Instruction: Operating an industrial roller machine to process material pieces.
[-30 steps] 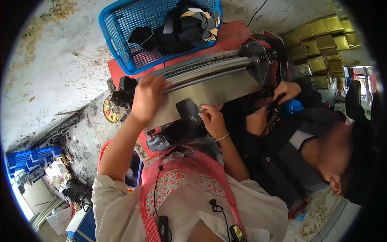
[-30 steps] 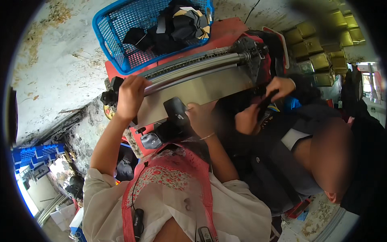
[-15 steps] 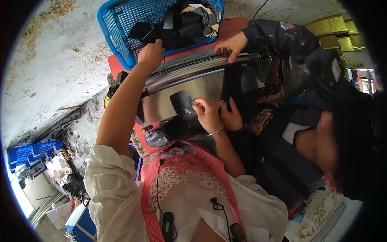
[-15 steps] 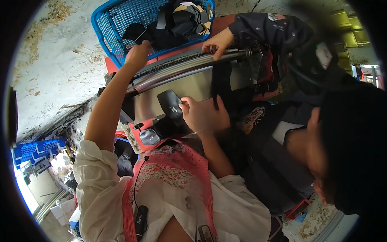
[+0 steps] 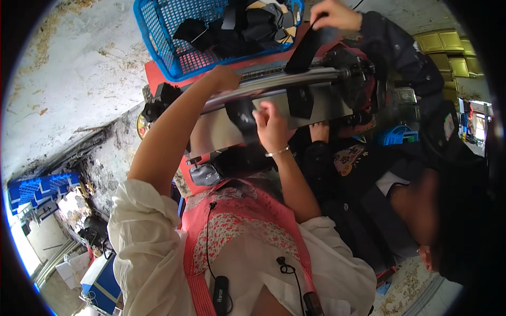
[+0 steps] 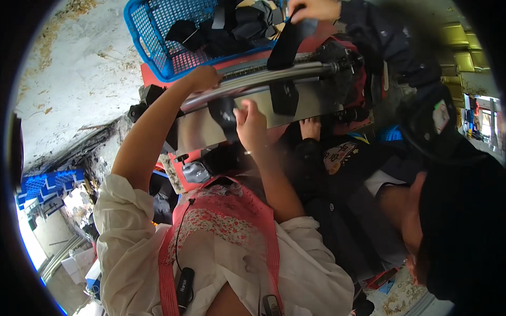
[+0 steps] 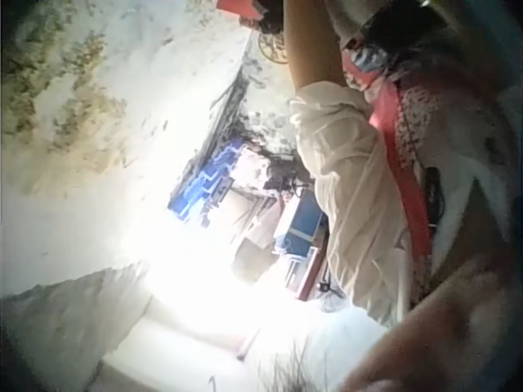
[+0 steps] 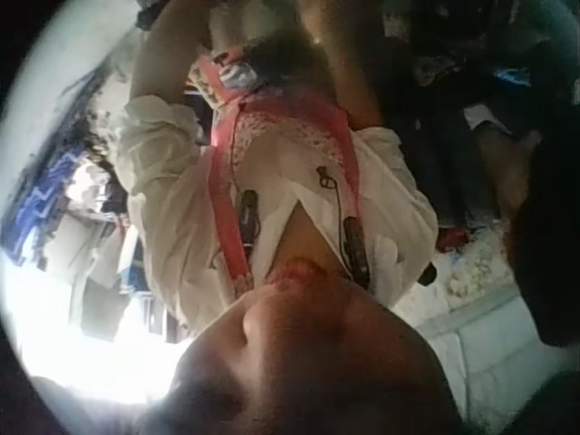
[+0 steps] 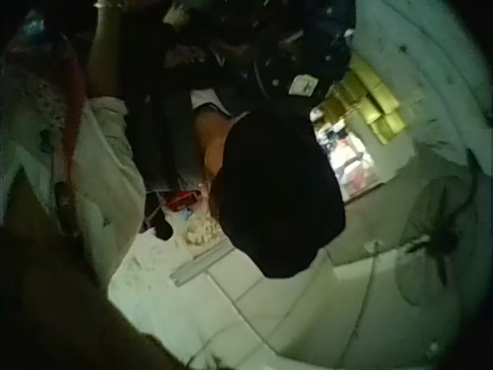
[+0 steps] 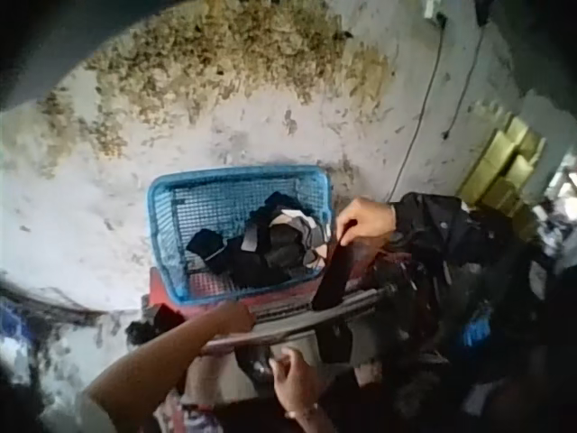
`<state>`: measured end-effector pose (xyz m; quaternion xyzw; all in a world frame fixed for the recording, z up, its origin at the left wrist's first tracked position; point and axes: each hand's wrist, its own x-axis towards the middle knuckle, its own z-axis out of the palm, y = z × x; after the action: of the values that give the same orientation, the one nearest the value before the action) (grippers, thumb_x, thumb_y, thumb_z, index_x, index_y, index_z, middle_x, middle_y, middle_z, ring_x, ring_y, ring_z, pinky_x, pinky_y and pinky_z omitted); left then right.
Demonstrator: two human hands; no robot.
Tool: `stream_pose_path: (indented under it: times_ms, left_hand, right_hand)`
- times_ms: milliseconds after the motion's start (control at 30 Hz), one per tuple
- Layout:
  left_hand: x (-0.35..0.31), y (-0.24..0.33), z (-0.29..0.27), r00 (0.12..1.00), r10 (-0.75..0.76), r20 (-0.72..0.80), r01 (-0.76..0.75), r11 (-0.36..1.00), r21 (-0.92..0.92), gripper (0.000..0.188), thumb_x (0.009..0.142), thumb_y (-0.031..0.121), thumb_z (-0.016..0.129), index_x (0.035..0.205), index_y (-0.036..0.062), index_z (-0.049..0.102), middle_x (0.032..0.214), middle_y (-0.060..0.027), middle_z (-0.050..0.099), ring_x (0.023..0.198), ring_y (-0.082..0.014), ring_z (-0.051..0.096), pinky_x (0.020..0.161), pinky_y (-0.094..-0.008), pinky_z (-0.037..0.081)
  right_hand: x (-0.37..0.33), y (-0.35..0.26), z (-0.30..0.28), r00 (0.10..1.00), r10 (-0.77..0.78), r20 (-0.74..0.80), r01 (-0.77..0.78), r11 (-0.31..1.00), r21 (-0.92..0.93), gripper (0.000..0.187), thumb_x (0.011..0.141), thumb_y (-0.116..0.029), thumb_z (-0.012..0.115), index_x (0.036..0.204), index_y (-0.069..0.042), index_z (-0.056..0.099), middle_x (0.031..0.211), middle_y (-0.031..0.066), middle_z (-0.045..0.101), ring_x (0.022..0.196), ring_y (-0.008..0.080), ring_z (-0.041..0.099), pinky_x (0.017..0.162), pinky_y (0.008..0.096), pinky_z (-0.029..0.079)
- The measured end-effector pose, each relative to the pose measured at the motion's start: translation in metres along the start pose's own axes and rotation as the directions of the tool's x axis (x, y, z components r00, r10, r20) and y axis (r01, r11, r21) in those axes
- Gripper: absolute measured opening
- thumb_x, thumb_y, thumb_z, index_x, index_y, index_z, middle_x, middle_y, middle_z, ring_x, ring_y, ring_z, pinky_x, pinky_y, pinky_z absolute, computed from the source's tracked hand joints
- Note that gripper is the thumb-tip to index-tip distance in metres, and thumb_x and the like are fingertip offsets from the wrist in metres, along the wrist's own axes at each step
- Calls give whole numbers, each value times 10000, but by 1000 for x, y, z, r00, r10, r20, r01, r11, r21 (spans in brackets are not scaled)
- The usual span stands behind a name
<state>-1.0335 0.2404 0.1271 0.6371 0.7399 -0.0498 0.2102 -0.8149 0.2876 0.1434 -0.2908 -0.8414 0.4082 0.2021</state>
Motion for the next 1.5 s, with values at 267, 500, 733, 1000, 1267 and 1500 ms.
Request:
stream_pose_path:
  times_ms: [267,500,733,1000,1267,1500]
  left_hand:
    - [-7,1,-37,835,-393,-385,265,901,-344,292,762,323,668,880,56,689,872,-176,657,851,-345,635,771,-398,521]
    - [-34,-14,-118,644,-443,-624,285,896,-341,261,755,260,633,705,5,656,729,-229,611,723,-395,603,676,-459,486]
    - [-61,-45,-183,509,-394,-765,374,902,-216,242,748,233,646,714,-7,644,720,-236,603,699,-400,596,642,-464,481]
    - [-80,-78,-200,486,-276,-829,361,927,-97,168,779,160,625,764,-5,647,780,-222,610,760,-389,586,697,-450,477]
    - [-43,-60,-56,906,11,-423,40,993,110,447,800,3,483,1223,144,456,1004,-170,559,894,-353,602,711,-425,519]
    - [6,-28,6,965,247,88,-244,969,-41,220,800,212,531,799,8,613,850,-174,619,837,-353,599,724,-411,490]
  right_hand:
    - [-114,-11,42,797,-388,462,376,919,121,120,763,-108,640,808,-50,546,797,100,538,761,299,545,667,401,444]
    - [-148,37,121,616,-603,508,746,653,-130,199,775,-209,520,895,-59,570,854,64,502,857,222,501,770,374,397]
    - [-147,41,120,605,-627,492,766,626,-145,170,759,-199,520,837,-57,571,837,71,504,836,219,524,791,366,415]
    - [-118,15,80,723,-626,291,558,778,287,157,692,-101,701,768,-77,566,756,55,556,774,241,562,759,373,439]
    - [-71,14,-10,999,-31,24,27,990,135,291,787,-57,679,1030,-4,528,705,90,626,595,119,585,519,256,443]
    - [-7,-9,10,986,-100,-134,89,992,-89,391,775,-149,699,1076,-21,484,785,102,595,693,258,572,649,342,452]
